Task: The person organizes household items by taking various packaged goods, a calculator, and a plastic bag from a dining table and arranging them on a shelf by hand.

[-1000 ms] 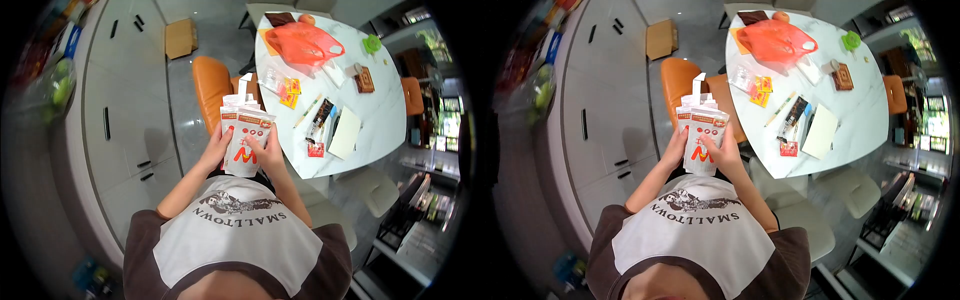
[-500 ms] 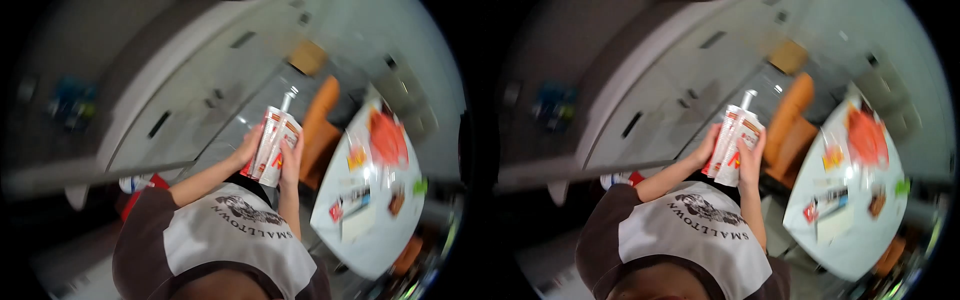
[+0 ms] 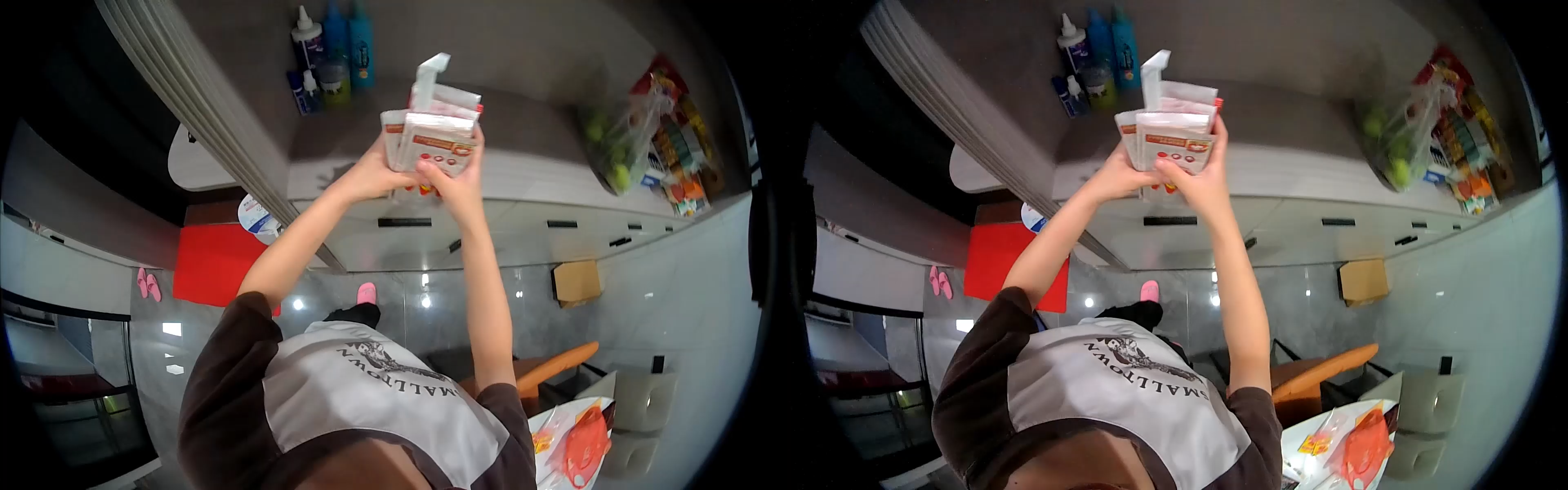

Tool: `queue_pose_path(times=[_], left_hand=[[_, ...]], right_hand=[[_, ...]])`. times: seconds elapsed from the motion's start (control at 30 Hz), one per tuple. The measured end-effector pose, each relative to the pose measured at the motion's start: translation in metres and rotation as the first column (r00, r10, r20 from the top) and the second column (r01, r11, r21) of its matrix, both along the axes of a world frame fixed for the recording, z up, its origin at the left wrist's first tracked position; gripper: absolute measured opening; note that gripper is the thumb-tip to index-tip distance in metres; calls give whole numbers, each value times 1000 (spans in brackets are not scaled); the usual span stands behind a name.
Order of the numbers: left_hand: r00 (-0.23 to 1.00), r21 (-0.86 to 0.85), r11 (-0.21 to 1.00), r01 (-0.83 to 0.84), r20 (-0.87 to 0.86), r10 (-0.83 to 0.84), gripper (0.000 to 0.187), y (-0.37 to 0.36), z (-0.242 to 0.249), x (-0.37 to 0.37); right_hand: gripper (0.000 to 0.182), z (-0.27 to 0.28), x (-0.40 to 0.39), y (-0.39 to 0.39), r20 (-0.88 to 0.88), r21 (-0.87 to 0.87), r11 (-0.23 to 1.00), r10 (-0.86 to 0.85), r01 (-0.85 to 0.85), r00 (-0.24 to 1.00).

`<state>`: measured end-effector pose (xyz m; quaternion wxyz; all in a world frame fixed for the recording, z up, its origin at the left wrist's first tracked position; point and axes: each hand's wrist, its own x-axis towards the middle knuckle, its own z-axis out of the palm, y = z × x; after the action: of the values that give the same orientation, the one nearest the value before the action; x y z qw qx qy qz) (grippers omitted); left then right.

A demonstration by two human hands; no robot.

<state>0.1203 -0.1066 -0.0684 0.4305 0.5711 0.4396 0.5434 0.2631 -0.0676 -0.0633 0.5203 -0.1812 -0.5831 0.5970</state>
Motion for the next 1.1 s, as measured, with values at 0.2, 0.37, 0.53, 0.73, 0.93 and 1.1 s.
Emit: queue_pose_path(times=[0.2, 0.37, 0.53, 0.73, 0.93, 1.1], left_hand=[[968, 118, 977, -178, -159, 195, 104, 38, -32, -67], [979, 172, 969, -179, -68, 193, 122, 39, -39, -74], [955, 205, 960, -193, -187, 232, 131, 50, -31, -70], [943, 186, 944, -274, -140, 301, 124, 34, -46, -61], [918, 166, 950, -263, -261, 300, 114, 32, -46, -57], [902, 68, 939, -338, -261, 344, 102, 28, -35, -57]], right_hand=[[96, -39, -74, 54, 29, 33, 983, 180, -181, 983], [103, -58, -92, 63, -17, 64, 973, 222, -221, 975], [110, -55, -93, 73, -52, 34, 968, 251, -250, 967], [108, -70, -84, 74, 50, 42, 972, 229, -231, 972], [94, -74, -86, 69, 40, -57, 963, 267, -265, 963], [83, -67, -93, 74, 72, 27, 982, 185, -187, 980]])
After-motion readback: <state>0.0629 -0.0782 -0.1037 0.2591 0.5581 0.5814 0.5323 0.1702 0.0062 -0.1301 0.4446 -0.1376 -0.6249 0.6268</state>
